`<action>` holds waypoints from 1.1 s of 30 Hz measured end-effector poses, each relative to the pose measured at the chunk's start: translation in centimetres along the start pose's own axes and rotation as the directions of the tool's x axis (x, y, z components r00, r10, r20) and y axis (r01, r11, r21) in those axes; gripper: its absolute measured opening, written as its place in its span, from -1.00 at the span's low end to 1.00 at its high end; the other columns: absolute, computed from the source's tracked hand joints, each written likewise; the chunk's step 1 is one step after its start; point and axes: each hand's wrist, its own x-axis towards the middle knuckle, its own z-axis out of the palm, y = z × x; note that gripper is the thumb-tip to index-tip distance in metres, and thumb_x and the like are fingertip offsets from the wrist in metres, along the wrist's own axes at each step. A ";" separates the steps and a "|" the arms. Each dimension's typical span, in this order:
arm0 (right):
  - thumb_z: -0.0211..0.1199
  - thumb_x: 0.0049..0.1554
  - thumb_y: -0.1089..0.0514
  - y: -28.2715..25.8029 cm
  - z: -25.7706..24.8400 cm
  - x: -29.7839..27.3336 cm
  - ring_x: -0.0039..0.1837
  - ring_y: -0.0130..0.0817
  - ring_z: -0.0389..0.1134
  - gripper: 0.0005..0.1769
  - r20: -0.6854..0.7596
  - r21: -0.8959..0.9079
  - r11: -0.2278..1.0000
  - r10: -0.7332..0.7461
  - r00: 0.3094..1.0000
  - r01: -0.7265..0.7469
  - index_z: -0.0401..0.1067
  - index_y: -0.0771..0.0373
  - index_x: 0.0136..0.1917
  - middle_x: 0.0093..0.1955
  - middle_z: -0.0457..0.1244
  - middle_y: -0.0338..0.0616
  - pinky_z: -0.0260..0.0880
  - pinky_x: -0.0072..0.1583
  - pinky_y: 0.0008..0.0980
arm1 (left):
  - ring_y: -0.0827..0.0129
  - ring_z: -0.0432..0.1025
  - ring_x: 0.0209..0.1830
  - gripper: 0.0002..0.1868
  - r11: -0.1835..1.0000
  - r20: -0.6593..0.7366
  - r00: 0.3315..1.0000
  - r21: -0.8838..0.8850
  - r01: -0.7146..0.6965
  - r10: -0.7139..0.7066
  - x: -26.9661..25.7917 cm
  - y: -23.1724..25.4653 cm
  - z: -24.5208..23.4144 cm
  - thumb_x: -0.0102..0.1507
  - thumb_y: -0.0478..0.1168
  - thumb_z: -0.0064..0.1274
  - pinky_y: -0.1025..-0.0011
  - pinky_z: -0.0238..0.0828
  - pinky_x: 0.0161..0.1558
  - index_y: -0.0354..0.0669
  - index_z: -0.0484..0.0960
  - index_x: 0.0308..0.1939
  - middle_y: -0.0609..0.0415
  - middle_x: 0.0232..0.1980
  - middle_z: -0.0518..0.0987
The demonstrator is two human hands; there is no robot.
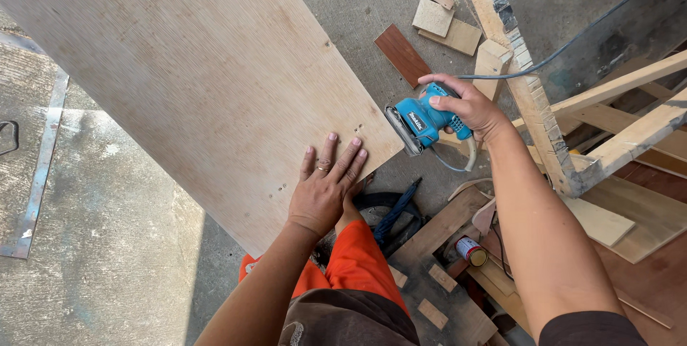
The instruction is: The person uses a blue electric sander to smooth the edges and surface of a rectangular wooden board. They reposition the board multiple times to access different sides and corners, maintaining a firm grip on the tool throughout the process.
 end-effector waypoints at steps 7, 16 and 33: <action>0.35 -0.02 0.08 -1.5 0.8 0.8 -0.24 -0.25 0.35 -0.40 0.041 0.015 0.999 0.042 0.998 -0.043 0.45 0.04 0.33 0.02 0.28 -0.07 0.37 -0.46 -0.45 | 0.15 -0.30 0.73 -0.28 1.000 0.008 1.000 -0.002 0.001 0.000 0.2 -0.2 -0.6 0.42 0.17 -0.21 -0.04 -0.32 0.54 0.40 -0.05 0.64 0.37 0.73 -0.12; 0.34 0.04 0.04 2.3 0.0 -1.5 -0.22 -0.22 0.36 -0.40 -0.045 0.077 0.997 0.001 0.999 0.003 0.41 -0.02 0.38 0.11 0.28 -0.07 0.38 -0.43 -0.42 | 0.15 -0.32 0.73 -0.24 1.000 0.055 0.998 0.007 -0.010 0.009 0.3 0.0 -1.2 0.41 0.13 -0.16 -0.06 -0.32 0.54 0.40 -0.10 0.65 0.38 0.73 -0.17; 0.23 0.15 -0.06 12.0 14.1 -10.2 -0.14 -0.12 0.31 -0.48 -0.685 0.620 0.705 0.272 0.676 0.345 0.24 -0.09 0.37 0.06 0.15 -0.05 0.28 -0.33 -0.38 | 0.11 -0.23 0.72 -0.20 0.999 0.024 0.999 0.008 -0.036 0.036 0.4 0.0 -2.3 0.36 -0.02 -0.09 -0.11 -0.25 0.52 0.29 -0.05 0.66 0.29 0.73 -0.09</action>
